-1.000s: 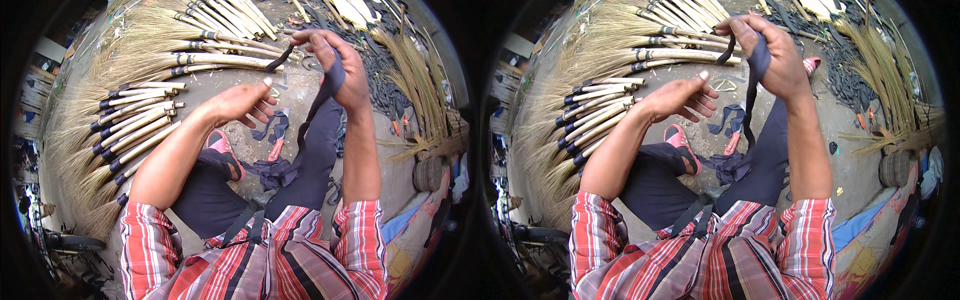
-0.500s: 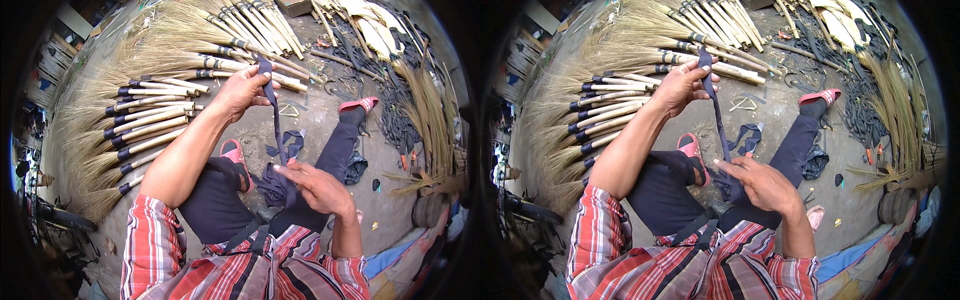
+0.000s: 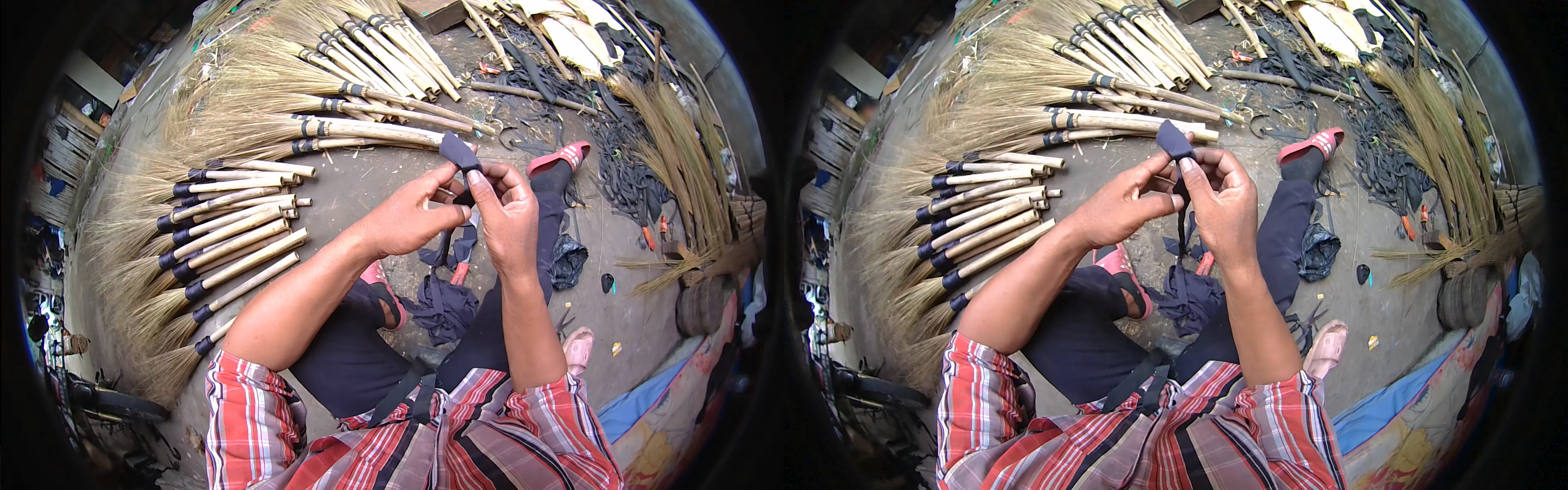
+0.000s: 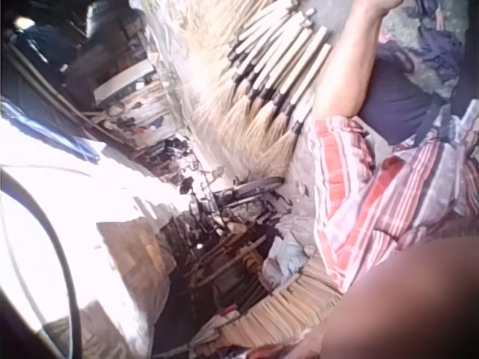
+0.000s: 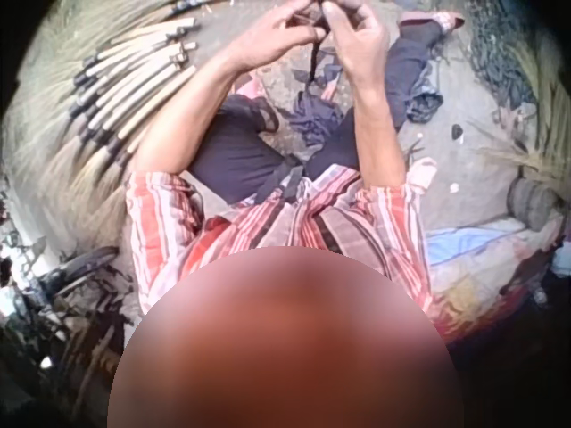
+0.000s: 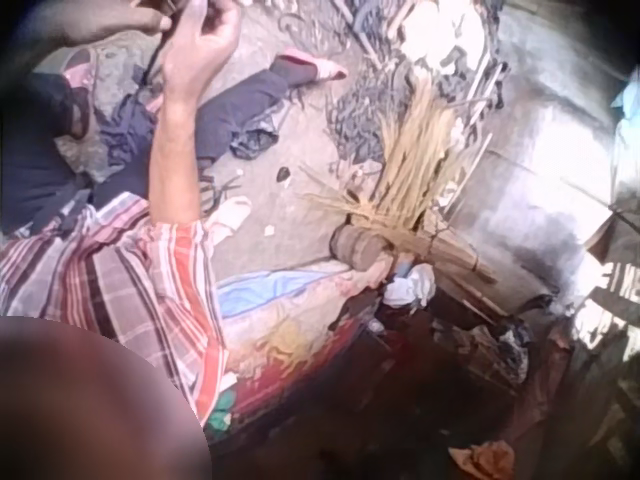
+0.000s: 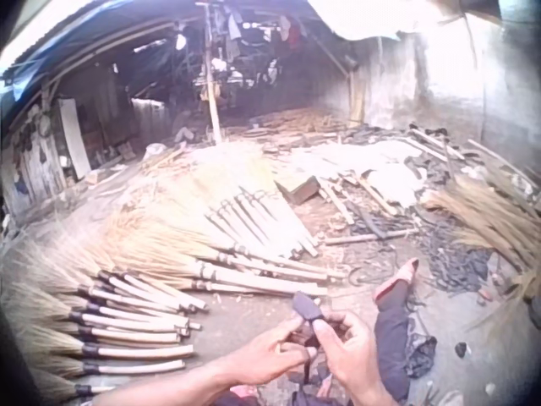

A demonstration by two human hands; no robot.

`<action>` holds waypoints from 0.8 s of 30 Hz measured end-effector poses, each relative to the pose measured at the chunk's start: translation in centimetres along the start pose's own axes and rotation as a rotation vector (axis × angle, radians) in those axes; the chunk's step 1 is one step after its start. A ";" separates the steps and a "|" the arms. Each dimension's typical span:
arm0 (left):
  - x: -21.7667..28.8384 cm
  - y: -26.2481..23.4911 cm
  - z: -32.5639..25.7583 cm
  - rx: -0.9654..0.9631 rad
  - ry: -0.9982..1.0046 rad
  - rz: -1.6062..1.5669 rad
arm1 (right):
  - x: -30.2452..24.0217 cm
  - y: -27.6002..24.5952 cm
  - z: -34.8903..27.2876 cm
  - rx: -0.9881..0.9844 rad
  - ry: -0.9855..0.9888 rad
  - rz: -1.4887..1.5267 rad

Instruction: The person sits on the floor and wraps a dark fabric strip around the junction of a broom's bristles and handle. They use a knife to cut the strip and a hammer to tap it into place, repeating the process to secure the binding.

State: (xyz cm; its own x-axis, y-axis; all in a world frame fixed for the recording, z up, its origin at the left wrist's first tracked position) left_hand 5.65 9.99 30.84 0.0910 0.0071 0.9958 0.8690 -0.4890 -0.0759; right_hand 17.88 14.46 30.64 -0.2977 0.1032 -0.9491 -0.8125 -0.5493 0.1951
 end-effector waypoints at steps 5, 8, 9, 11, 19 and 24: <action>-1.2 -3.1 -0.9 0.267 -0.084 -0.181 | 0.6 0.5 -1.5 -0.040 0.039 -0.257; -0.4 -3.2 -0.9 0.256 0.015 -0.194 | 0.4 1.4 -1.8 -0.061 -0.041 -0.283; -0.2 -3.2 -0.9 0.245 0.050 -0.205 | 0.6 1.4 -1.9 -0.049 -0.032 -0.277; 0.3 -2.9 -1.0 0.204 0.138 -0.236 | 1.1 1.5 -1.9 -0.056 -0.030 -0.012; -0.3 -3.5 -1.4 0.223 0.080 -0.173 | 1.9 1.4 -0.7 -0.116 -0.028 0.139; -1.0 -4.5 -2.3 0.313 -0.120 -0.111 | 5.3 0.8 -0.3 -0.030 0.043 0.495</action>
State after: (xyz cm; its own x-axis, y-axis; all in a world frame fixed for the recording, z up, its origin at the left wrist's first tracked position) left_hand 0.55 10.14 30.29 0.0277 0.1571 0.9872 0.9822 -0.1880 0.0024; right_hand 15.80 14.29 25.72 -0.6228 -0.2097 -0.7537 -0.5639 -0.5475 0.6183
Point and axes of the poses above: each hand's wrist, its own z-axis towards the middle knuckle, its own y-axis out of the palm, x = y × z, the point moved 9 cm from there along z, towards the middle knuckle, and after that the axes turned 14 degrees about -x, right-handed, at the moved point
